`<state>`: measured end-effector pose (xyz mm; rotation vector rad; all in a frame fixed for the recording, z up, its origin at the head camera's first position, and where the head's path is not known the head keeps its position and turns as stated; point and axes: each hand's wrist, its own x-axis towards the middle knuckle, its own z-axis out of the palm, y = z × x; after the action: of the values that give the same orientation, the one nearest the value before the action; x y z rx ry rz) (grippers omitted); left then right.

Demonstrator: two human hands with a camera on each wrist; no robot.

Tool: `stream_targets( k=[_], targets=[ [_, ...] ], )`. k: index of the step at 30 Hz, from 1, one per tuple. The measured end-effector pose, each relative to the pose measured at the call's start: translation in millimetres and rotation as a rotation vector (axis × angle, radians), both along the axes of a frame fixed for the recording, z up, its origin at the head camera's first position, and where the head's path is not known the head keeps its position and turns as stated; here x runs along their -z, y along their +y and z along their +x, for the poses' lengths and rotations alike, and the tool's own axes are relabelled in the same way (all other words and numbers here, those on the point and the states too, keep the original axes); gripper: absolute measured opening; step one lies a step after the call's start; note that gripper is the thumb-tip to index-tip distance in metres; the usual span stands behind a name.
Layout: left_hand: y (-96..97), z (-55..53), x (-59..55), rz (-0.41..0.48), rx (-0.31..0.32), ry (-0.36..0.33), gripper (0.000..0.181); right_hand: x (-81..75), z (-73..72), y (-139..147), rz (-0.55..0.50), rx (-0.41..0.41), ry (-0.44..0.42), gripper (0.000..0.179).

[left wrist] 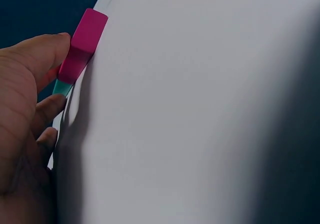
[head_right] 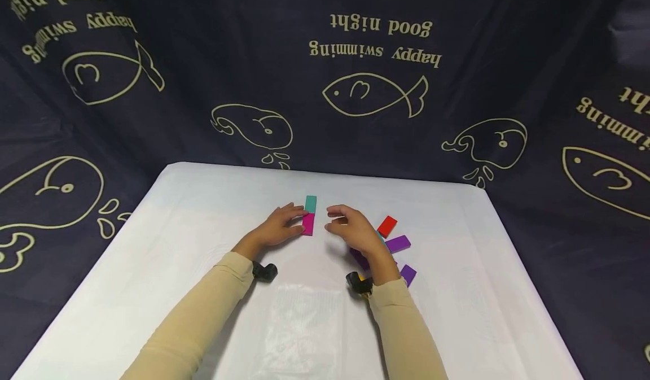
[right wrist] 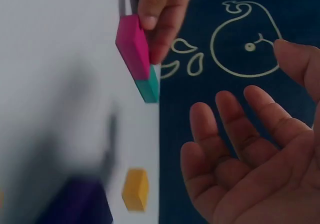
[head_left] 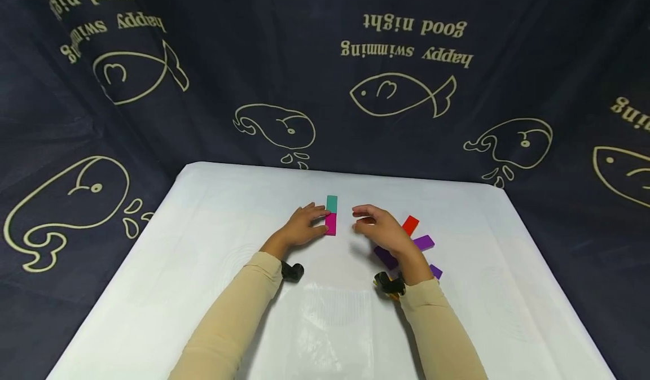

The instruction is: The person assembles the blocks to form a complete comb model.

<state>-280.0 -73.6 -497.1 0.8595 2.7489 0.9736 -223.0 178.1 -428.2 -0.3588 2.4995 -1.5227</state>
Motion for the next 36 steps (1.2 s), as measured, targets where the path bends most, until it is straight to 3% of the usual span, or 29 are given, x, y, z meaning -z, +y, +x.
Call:
stream_targets(
  k=[12,17,30,36],
  targets=[
    [6.2,5.7,1.5,-0.008,-0.005,0.005,0.047,4.8,62.2,68,0.075,-0.009,0.081,0.043],
    [4.4,5.8,0.5,-0.012,0.001,0.005,0.048,7.7,80.4,83,0.135,0.017,0.106,0.044],
    [1.0,5.0,-2.1,-0.011,-0.023,-0.007,0.048,24.5,94.5,102,0.211,0.016,0.153,0.044],
    [0.1,3.5,-3.2,-0.009,-0.023,-0.006,0.048,28.2,94.7,112,0.273,0.066,0.196,0.043]
  ],
)
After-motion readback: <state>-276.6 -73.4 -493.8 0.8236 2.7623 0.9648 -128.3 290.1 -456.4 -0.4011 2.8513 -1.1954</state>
